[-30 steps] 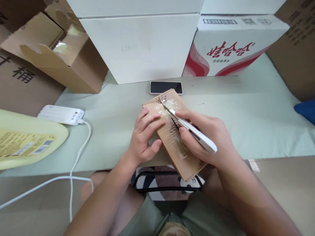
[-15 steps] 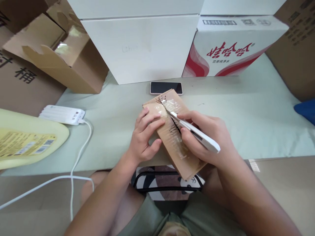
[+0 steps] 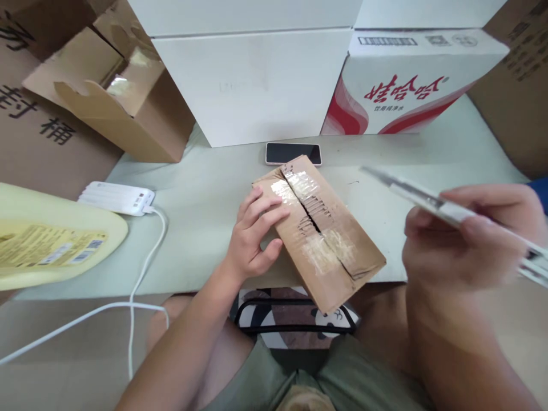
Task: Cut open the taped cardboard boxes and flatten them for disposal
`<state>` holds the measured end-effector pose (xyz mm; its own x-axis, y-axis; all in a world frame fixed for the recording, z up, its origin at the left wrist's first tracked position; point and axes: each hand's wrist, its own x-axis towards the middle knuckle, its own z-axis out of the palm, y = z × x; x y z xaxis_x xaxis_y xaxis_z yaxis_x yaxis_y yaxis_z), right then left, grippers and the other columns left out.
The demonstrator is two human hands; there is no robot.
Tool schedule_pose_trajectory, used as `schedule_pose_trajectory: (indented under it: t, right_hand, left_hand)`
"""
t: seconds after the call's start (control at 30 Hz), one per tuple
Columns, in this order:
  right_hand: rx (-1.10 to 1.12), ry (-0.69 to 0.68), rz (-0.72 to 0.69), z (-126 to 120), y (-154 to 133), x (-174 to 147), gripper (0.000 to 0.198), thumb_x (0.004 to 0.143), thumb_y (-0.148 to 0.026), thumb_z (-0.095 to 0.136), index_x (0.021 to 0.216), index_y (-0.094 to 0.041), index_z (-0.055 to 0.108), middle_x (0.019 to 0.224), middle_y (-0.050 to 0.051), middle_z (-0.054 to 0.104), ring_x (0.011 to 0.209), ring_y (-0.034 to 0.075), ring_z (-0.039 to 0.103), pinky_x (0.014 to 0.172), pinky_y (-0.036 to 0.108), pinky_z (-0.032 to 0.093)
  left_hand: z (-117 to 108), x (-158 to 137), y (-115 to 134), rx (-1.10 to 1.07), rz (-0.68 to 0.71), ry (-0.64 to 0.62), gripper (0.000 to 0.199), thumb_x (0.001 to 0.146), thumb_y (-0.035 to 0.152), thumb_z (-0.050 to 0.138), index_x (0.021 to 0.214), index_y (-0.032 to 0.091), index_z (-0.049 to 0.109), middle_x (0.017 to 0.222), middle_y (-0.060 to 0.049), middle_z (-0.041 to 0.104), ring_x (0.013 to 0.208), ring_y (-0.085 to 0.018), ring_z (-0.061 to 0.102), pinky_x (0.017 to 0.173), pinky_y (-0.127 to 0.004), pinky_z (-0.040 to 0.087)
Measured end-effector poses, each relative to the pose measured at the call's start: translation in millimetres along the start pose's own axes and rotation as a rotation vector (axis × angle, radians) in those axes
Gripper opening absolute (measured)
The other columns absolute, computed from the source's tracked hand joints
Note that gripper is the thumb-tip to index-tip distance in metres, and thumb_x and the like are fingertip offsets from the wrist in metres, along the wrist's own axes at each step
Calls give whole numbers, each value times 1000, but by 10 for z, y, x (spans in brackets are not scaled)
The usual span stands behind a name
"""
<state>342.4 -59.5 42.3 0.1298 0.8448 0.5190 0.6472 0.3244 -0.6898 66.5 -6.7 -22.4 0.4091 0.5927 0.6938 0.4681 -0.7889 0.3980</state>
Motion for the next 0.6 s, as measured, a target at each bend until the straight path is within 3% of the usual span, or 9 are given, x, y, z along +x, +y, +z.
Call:
schedule_pose_trajectory:
  t: [0.07,0.1,0.17,0.27,0.4,0.5,0.6]
  right_hand:
    - [16,138,106,79,166,66,25,101,-38,37,119,-27,51,81,4,67,60,22,67,52,35,48]
    - [-27,111,175,120,263,96,23,99,-41,46,114,-26,54,83,5,70,63,23,70,55,34,50]
    - [-235,-106,299,187,473,130,28,93,-45,57,109,-23,60,90,8,75,74,27,73,63,38,54]
    - [-579,-412,343,253,747,120,46,86,-41,65,124,-16,61,110,19,74,96,36,72,75,46,56]
    - [-738,-548,372,301,854,101,60,84,-21,59,144,-16,56,127,25,66,111,43,66,88,58,55]
    - [-615,-404,314,279,732,97,58,84,-13,51,141,-23,60,132,21,62,118,41,64,95,63,53]
    - [-112,-275,167,178,476,45,40,94,-25,50,133,-25,61,128,14,65,119,32,66,98,54,57]
  left_hand:
    - [-6,4,-12,-14,12,20,41,101,43,39,132,26,60,133,-9,65,137,-29,54,125,-56,35]
    - [-12,5,-18,-21,17,27,40,101,42,39,131,26,60,132,-9,65,136,-29,54,125,-55,35]
    - [-30,4,-30,-26,16,25,40,102,42,38,131,25,60,132,-9,65,136,-28,54,125,-54,36]
    - [-65,-2,-50,-18,-10,3,42,103,44,35,132,27,60,133,-8,64,137,-29,54,125,-56,36]
    - [-95,6,-84,-24,-16,5,42,103,44,34,133,28,59,134,-8,64,137,-29,53,126,-57,34]
    - [-108,20,-103,-54,-9,32,40,104,42,34,133,28,58,134,-8,63,134,-27,56,127,-55,33]
    - [-122,21,-101,-57,-15,38,39,104,41,35,133,28,58,134,-8,62,135,-27,55,127,-54,34]
